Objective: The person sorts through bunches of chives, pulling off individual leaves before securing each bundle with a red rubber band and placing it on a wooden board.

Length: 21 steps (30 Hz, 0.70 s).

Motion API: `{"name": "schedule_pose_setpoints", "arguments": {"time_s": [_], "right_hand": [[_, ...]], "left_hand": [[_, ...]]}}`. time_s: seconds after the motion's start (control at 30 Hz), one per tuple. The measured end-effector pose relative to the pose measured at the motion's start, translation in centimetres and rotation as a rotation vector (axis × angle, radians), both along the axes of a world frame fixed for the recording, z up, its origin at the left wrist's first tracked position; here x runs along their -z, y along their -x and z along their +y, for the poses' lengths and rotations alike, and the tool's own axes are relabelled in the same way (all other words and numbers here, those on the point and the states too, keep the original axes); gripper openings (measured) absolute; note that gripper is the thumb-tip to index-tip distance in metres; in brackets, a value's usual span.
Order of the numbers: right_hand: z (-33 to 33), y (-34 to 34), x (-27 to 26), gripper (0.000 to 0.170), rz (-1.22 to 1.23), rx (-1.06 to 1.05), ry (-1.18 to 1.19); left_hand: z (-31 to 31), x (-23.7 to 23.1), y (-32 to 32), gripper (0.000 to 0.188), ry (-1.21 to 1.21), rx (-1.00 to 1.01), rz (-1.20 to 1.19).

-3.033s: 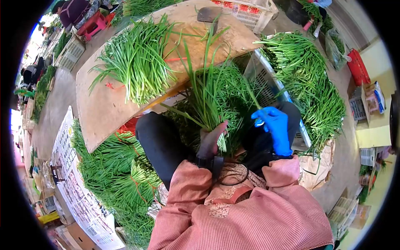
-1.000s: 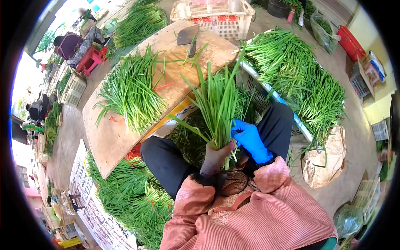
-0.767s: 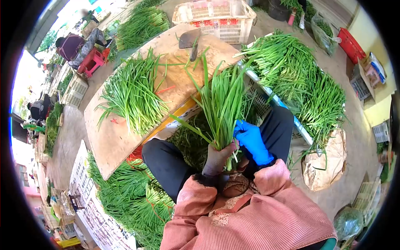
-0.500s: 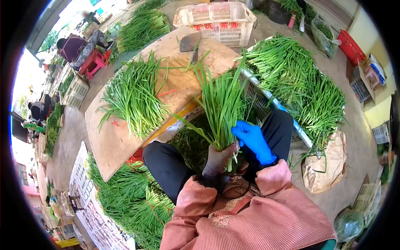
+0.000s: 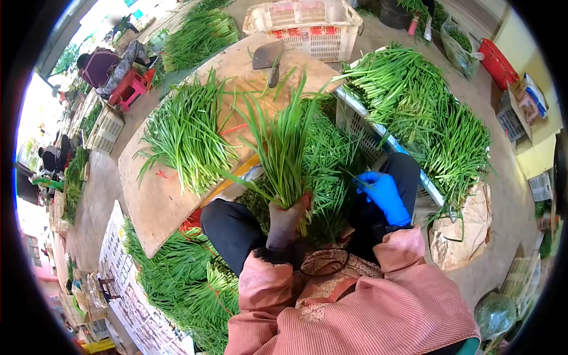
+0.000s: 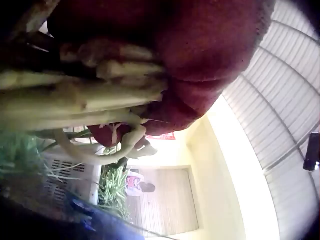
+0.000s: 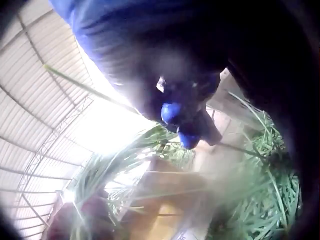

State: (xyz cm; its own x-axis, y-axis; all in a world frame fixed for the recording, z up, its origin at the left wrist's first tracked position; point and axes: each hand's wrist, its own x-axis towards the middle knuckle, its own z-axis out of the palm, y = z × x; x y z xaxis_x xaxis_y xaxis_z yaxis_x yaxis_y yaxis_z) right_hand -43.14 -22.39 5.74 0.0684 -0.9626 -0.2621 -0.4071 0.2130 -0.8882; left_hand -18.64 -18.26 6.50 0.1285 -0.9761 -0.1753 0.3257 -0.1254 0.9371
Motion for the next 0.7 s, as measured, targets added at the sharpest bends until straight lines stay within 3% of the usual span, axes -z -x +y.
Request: {"name": "schedule_pose_setpoints", "arguments": {"time_s": [0.03, 0.13, 0.23, 0.27, 0.37, 0.5, 0.57, 0.7], "right_hand": [[0.0, 0.1, -0.3, 0.015, 0.002, -0.002, -0.006], [0.4, -0.1, -2.3, 0.018, -0.336, 0.107, 0.015], [0.2, -2.2, -5.7, 0.024, -0.236, 0.028, -0.071], [-0.1, -3.3, -5.4, 0.026, -0.340, -0.071, -0.058], [0.3, -8.2, -4.3, 0.024, -0.381, -0.193, 0.113], [-0.1, -8.6, -2.9, 0.024, -0.469, -0.132, -0.008], [-0.5, -8.0, -2.7, 0.021, -0.500, -0.102, -0.015], [0.0, -8.0, -4.3, 0.034, -0.468, -0.174, -0.004]], "left_hand": [[0.0, -0.3, -0.4, 0.031, 0.011, -0.012, -0.118], [-0.2, -1.9, -0.6, 0.031, 0.020, 0.032, 0.009], [-0.5, -2.0, -0.2, 0.030, 0.065, 0.056, 0.102], [-0.6, -1.6, 0.2, 0.031, 0.059, 0.066, 0.125], [-0.7, -1.2, 1.2, 0.033, 0.034, 0.062, 0.094], [-0.3, -1.4, 1.1, 0.035, -0.022, 0.047, 0.137], [-0.5, -1.6, 0.7, 0.036, -0.052, 0.160, 0.203], [-0.6, -3.2, 0.3, 0.036, 0.020, 0.207, 0.331]]}}
